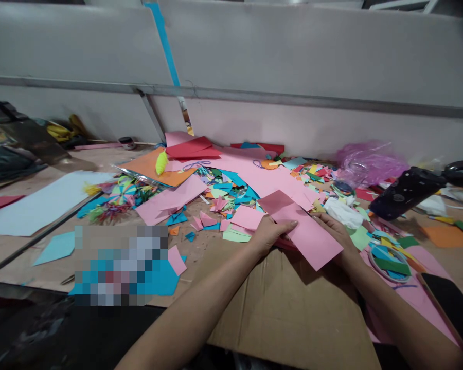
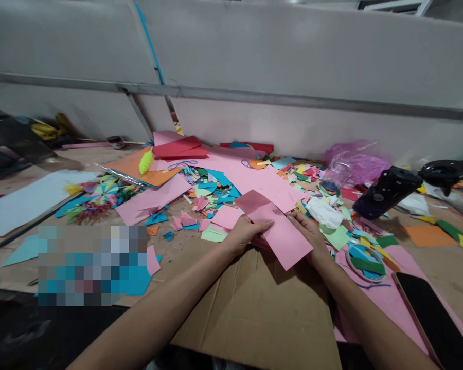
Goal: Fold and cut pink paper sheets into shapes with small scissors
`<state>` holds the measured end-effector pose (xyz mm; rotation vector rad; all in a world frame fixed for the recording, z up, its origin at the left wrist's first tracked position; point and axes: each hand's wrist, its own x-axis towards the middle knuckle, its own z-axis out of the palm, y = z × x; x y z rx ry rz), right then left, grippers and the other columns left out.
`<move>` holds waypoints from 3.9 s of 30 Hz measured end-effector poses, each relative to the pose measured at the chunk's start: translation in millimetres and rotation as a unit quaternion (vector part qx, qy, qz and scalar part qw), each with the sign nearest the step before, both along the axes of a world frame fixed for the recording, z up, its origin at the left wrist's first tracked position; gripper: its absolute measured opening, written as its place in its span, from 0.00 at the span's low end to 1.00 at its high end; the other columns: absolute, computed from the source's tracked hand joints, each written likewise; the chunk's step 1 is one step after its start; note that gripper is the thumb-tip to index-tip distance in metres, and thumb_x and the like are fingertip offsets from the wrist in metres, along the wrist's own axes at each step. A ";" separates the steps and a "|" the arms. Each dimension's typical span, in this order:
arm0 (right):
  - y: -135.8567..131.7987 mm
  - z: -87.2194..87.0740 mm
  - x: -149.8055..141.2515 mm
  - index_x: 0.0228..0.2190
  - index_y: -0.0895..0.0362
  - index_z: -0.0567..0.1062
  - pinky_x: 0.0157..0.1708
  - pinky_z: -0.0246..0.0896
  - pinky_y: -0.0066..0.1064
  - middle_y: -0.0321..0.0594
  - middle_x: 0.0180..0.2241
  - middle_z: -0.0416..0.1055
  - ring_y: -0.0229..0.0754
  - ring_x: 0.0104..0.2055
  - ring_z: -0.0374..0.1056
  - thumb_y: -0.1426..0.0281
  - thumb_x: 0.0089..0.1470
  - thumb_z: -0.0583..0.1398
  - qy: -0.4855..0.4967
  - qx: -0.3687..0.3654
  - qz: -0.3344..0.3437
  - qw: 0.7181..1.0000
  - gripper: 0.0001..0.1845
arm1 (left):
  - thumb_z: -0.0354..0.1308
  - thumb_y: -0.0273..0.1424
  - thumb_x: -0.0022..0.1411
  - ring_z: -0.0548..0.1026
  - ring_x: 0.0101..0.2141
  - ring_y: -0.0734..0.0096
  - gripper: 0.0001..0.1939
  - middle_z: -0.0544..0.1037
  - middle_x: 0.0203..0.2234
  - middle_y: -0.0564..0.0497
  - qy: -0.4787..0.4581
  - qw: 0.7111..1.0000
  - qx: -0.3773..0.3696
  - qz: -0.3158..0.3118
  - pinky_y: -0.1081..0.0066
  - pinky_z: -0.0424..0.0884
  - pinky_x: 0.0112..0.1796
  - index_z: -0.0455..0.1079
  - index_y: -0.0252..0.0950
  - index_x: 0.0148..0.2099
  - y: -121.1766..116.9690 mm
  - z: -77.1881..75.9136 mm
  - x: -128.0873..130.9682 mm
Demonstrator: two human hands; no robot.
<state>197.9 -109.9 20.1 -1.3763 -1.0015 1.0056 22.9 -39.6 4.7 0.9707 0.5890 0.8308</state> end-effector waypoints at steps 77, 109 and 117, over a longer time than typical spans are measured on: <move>7.4 24.4 7.6 0.43 0.50 0.78 0.42 0.64 0.37 0.42 0.44 0.76 0.48 0.46 0.69 0.53 0.51 0.65 -0.133 0.025 0.013 0.991 0.21 | 0.67 0.43 0.51 0.77 0.34 0.64 0.25 0.81 0.38 0.41 0.018 0.998 0.038 -0.049 0.68 0.70 0.38 0.76 0.28 0.45 -0.5 7.5 -5.2; 18.8 19.0 -15.0 0.40 0.46 0.82 0.60 0.57 0.47 0.41 0.56 0.67 0.54 0.60 0.62 0.77 0.45 0.60 -0.369 0.179 0.105 0.906 0.22 | 0.68 0.50 0.47 0.70 0.22 0.73 0.24 0.76 0.23 0.49 -0.012 0.996 -0.010 0.084 0.72 0.66 0.27 0.71 0.32 0.31 22.3 5.6 -12.0; 21.0 18.5 -11.9 0.30 0.49 0.82 0.56 0.58 0.45 0.42 0.53 0.70 0.52 0.55 0.65 0.62 0.51 0.66 -0.301 0.172 0.009 0.938 0.05 | 0.72 0.42 0.44 0.78 0.30 0.63 0.22 0.81 0.29 0.41 0.015 0.999 0.031 0.014 0.69 0.70 0.32 0.77 0.29 0.33 14.4 10.2 -11.6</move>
